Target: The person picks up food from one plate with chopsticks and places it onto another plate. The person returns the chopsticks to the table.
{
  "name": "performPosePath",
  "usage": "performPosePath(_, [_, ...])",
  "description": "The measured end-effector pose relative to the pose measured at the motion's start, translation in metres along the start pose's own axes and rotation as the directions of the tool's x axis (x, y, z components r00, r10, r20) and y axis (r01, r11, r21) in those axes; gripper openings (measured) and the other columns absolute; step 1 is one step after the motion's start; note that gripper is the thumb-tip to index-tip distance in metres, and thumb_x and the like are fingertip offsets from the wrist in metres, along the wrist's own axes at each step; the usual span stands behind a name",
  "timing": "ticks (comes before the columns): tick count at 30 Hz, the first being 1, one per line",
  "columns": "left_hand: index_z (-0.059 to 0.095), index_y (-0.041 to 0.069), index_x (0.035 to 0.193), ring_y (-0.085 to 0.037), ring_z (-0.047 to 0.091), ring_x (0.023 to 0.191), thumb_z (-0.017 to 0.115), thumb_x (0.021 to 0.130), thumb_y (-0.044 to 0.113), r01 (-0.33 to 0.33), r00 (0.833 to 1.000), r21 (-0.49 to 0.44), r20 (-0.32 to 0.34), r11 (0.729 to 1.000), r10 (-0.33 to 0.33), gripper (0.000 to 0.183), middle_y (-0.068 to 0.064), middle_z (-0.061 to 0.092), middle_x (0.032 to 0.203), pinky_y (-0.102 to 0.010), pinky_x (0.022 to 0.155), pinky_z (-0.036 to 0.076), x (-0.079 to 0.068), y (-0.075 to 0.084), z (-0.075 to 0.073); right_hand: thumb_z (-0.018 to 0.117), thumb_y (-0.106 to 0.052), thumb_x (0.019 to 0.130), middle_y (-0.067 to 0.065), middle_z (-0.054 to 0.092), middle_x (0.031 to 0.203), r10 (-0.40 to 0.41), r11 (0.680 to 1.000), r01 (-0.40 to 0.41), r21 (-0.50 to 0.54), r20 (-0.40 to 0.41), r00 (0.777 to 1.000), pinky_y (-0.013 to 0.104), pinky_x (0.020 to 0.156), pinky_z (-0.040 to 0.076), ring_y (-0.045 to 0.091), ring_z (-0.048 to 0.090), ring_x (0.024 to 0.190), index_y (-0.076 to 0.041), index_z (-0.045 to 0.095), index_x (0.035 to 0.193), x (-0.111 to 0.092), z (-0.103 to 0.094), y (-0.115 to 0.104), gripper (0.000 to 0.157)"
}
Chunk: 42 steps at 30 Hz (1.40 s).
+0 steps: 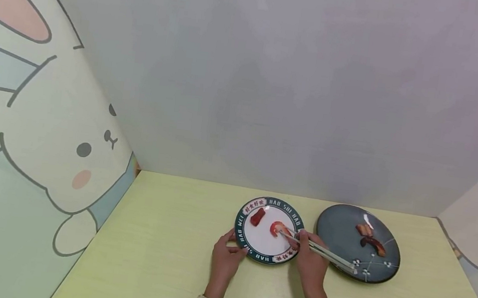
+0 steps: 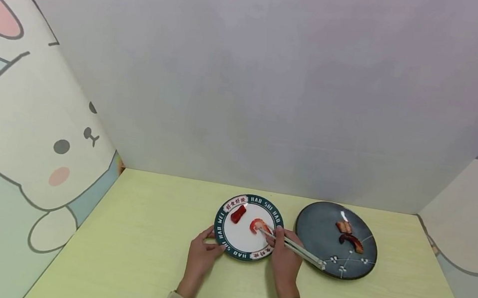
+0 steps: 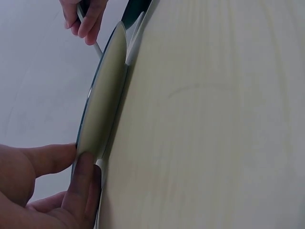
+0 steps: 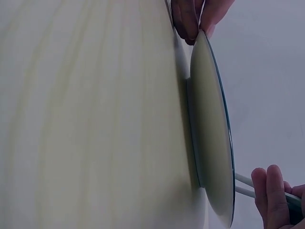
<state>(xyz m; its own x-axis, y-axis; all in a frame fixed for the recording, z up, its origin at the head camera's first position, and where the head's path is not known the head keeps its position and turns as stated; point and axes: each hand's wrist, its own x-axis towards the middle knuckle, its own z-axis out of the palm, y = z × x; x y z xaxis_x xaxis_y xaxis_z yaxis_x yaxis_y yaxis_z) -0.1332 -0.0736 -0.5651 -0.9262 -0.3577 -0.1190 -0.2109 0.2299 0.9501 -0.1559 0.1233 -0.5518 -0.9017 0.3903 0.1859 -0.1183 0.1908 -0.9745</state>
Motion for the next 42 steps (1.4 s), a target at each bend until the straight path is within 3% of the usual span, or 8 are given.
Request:
performPosePath(9, [0.057, -0.004, 0.147, -0.017, 0.067, 0.087, 0.081, 0.087, -0.003, -0.003, 1.0, 0.009, -0.001, 1.0, 0.003, 0.064, -0.015, 0.066, 0.12, -0.031, 0.071, 0.059, -0.0018, 0.0022, -0.0015, 0.063, -0.01, 0.106, 0.026, 0.075, 0.087, 0.005, 1.0, -0.005, 0.022, 0.024, 1.0, 0.011, 0.066, 0.052, -0.004, 0.071, 0.066, 0.014, 0.075, 0.103, 0.0008, 0.0008, 0.0066, 0.027])
performPosePath(17, [0.057, -0.005, 0.146, -0.017, 0.067, 0.087, 0.082, 0.086, -0.003, -0.01, 1.0, 0.011, -0.004, 1.0, 0.01, 0.065, -0.015, 0.066, 0.119, -0.032, 0.069, 0.059, -0.0029, 0.0031, -0.0022, 0.062, -0.011, 0.107, 0.025, 0.076, 0.087, 0.041, 0.999, -0.04, -0.021, 0.029, 0.999, 0.012, 0.062, 0.051, -0.004, 0.072, 0.066, 0.013, 0.075, 0.103, 0.0002, 0.0015, 0.0044, 0.028])
performPosePath(26, [0.057, -0.004, 0.147, -0.018, 0.067, 0.087, 0.08, 0.087, -0.004, -0.002, 1.0, 0.007, 0.007, 1.0, 0.002, 0.065, -0.016, 0.065, 0.121, -0.029, 0.07, 0.059, 0.0004, -0.0016, -0.0005, 0.06, -0.008, 0.107, 0.036, 0.071, 0.095, 0.04, 0.995, -0.043, 0.095, 0.038, 0.998, 0.019, 0.066, 0.059, 0.001, 0.074, 0.066, 0.019, 0.071, 0.104, 0.0008, 0.0018, 0.0055, 0.029])
performPosePath(42, [0.058, -0.004, 0.146, -0.016, 0.067, 0.084, 0.081, 0.085, -0.004, -0.018, 1.0, -0.001, 0.004, 1.0, 0.018, 0.065, -0.014, 0.065, 0.118, -0.032, 0.07, 0.059, 0.0017, 0.0012, -0.0003, 0.06, -0.01, 0.108, 0.035, 0.073, 0.096, 0.023, 0.995, -0.027, 0.095, 0.046, 0.999, 0.02, 0.067, 0.059, 0.001, 0.074, 0.069, 0.018, 0.071, 0.105, 0.0018, 0.0013, 0.0063, 0.03])
